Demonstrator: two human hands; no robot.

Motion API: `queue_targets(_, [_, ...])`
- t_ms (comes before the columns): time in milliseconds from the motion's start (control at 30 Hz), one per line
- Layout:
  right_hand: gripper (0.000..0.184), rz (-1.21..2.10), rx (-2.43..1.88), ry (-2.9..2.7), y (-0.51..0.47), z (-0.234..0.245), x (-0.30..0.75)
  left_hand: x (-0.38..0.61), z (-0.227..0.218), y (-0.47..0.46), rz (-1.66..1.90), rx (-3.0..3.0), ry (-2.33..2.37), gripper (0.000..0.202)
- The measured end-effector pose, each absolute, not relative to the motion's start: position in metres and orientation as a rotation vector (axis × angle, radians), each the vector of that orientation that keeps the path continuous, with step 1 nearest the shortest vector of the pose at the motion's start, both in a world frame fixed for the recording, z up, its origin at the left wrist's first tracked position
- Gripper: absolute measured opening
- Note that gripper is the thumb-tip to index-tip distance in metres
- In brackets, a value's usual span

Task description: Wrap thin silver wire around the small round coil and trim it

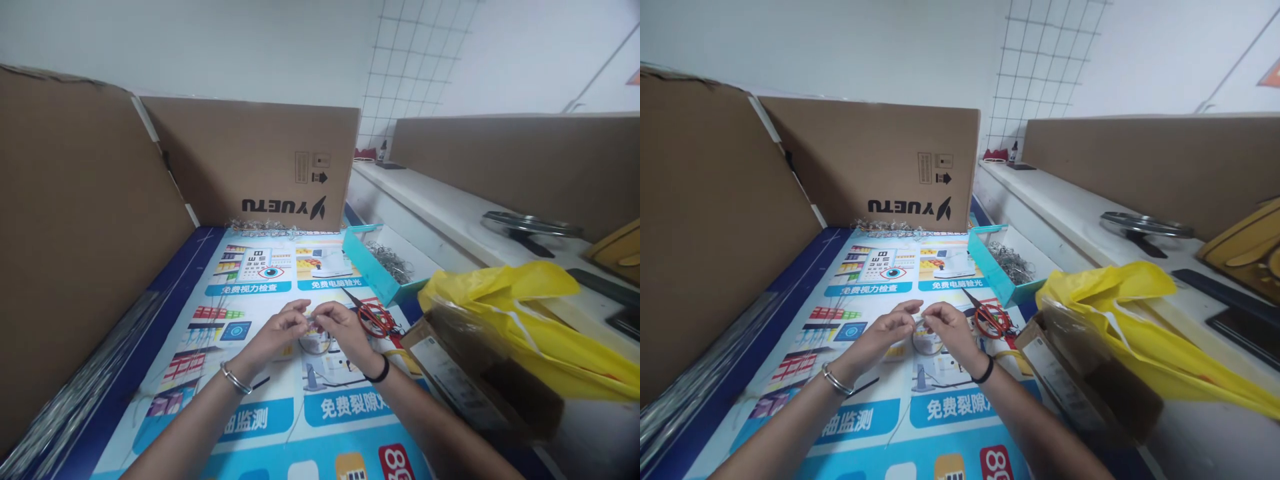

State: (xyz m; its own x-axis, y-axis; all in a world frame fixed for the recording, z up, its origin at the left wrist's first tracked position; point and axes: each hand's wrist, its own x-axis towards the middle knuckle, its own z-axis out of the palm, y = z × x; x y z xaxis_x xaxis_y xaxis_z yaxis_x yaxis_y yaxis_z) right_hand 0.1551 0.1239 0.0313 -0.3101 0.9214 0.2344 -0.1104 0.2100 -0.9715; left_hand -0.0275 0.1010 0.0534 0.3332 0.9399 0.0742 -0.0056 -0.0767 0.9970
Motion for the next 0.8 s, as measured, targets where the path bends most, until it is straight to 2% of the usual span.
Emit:
queue_targets(100, [0.014, 1.307, -0.769, -1.503, 0.125, 0.03, 0.156, -0.03, 0.053, 0.102, 0.916, 1.391, 0.839, 0.022])
queue_targets(233, [0.01, 1.16, -0.736, -1.599, 0.125, 0.026, 0.158, -0.027, 0.05, 0.103, 0.881, 1.512, 0.798, 0.019])
queue_targets(467, [0.021, 1.259, -0.895, -1.406, 0.12, 0.02, 0.159, -0.021, 0.035, 0.101, 0.953, 2.209, 1.198, 0.013])
queue_targets(600, [0.03, 1.155, -0.989, -1.557, 0.119, 0.019, 0.16, -0.017, 0.032, 0.099, 1.02, 2.445, 1.359, 0.014])
queue_targets(800, [0.021, 1.009, -1.062, -1.617, 0.118, 0.018, 0.157, -0.013, 0.032, 0.097, 1.01, 2.528, 1.415, 0.013])
